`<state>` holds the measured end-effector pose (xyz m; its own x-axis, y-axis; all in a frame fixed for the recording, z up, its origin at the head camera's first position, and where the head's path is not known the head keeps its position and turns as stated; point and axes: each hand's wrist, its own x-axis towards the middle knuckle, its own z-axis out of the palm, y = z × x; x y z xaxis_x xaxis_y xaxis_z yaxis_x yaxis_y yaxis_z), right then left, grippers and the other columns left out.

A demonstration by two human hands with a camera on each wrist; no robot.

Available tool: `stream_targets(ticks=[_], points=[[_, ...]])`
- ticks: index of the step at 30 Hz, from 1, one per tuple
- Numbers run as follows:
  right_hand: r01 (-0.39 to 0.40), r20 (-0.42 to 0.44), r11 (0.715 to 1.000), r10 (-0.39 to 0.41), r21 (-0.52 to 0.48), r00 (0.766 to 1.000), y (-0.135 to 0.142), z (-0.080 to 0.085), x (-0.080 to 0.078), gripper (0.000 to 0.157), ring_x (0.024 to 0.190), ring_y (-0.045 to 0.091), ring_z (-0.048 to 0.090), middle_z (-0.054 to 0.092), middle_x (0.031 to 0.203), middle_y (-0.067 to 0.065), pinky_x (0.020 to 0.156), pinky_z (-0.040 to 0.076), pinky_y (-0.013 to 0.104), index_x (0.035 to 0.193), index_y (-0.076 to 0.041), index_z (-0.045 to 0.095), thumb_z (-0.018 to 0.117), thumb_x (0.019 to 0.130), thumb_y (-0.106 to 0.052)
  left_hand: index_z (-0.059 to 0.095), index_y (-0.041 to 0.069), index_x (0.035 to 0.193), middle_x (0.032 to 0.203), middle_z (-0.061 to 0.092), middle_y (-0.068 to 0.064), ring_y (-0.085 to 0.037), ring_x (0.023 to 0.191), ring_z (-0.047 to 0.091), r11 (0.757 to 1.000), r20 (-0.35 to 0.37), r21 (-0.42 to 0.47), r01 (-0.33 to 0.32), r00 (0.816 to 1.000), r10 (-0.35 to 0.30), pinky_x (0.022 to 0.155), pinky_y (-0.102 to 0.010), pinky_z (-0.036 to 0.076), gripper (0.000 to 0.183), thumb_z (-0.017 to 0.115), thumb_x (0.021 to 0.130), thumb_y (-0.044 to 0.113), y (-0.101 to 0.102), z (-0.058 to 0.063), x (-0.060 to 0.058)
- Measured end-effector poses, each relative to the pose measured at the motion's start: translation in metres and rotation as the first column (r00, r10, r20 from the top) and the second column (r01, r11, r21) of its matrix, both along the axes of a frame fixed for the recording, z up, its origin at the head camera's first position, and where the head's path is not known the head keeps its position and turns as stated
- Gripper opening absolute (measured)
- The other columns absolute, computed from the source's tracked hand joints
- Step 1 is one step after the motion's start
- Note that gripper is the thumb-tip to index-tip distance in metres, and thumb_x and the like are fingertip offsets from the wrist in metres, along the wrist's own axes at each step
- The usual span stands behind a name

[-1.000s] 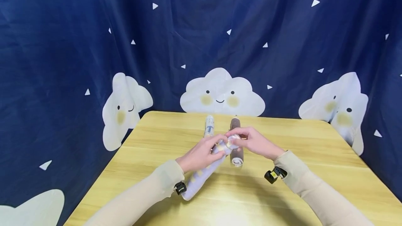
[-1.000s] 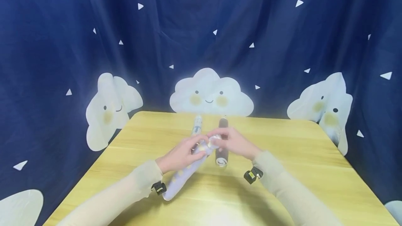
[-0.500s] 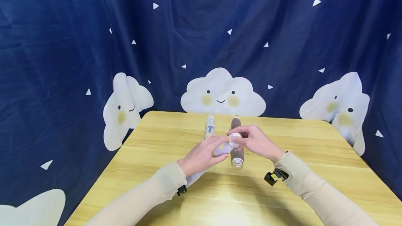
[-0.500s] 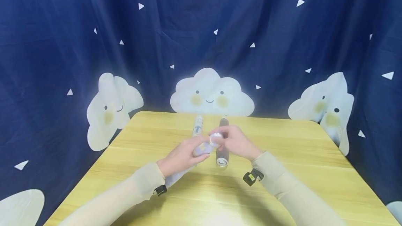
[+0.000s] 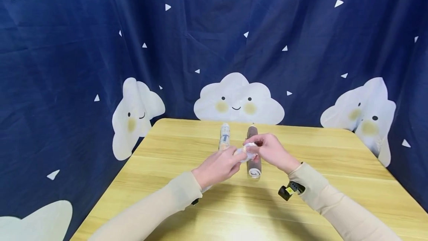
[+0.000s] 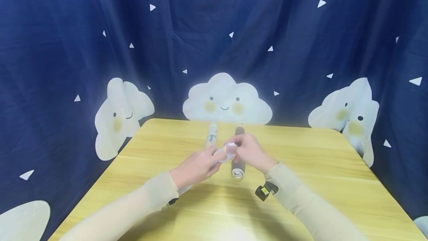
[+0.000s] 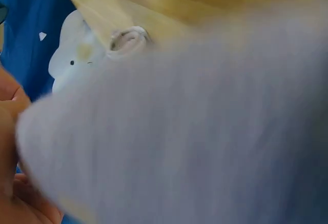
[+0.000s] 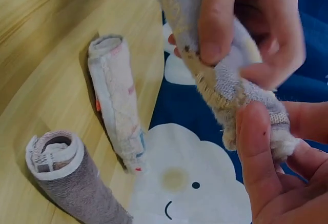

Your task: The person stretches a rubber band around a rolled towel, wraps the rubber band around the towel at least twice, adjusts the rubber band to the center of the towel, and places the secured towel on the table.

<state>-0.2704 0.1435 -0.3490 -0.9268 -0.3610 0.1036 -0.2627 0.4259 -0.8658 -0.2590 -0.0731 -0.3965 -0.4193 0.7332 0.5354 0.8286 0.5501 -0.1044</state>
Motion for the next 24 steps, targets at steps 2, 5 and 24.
stream_targets(ticks=[2, 5, 24], points=[[0.004, -0.009, 1.0, -0.004, -0.001, 1.0, -0.001, 0.0, -0.001, 0.02, 0.062, 0.024, 0.065, 0.072, 0.089, 0.013, 0.058, 0.058, 0.036, 0.109, 0.003, 0.072, 0.065, 0.093, -0.005, 0.057, 0.016, 0.106, 0.094, 0.06, -0.003, -0.009, 0.067, 0.054, 1.0, -0.015, -0.011, -0.013, 1.0, 0.013, 0.053, -0.015, 0.043, 0.013, 0.062, 0.094, 0.015, 0.002, 0.0, -0.001], [0.007, 0.0, 1.0, -0.007, -0.012, 1.0, 0.0, 0.001, -0.002, 0.02, 0.06, 0.023, 0.064, 0.071, 0.083, 0.012, 0.057, 0.057, 0.035, 0.109, 0.003, 0.073, 0.065, 0.092, -0.004, 0.057, 0.017, 0.101, 0.092, 0.057, -0.001, -0.008, 0.067, 0.051, 1.0, 0.005, -0.012, -0.027, 1.0, 0.027, 0.052, -0.013, 0.04, 0.008, 0.061, 0.094, 0.016, 0.003, -0.002, -0.001], [-0.003, 0.108, 0.995, 0.014, -0.102, 0.994, 0.019, 0.006, -0.004, 0.02, 0.066, 0.021, 0.064, 0.074, 0.09, 0.011, 0.058, 0.056, 0.032, 0.106, 0.004, 0.073, 0.065, 0.09, -0.005, 0.053, 0.021, 0.095, 0.098, 0.059, 0.008, -0.006, 0.08, 0.057, 0.984, 0.365, 0.176, -0.009, 0.929, -0.056, 0.069, -0.015, 0.05, 0.009, 0.061, 0.095, 0.018, -0.008, 0.002, 0.01]])
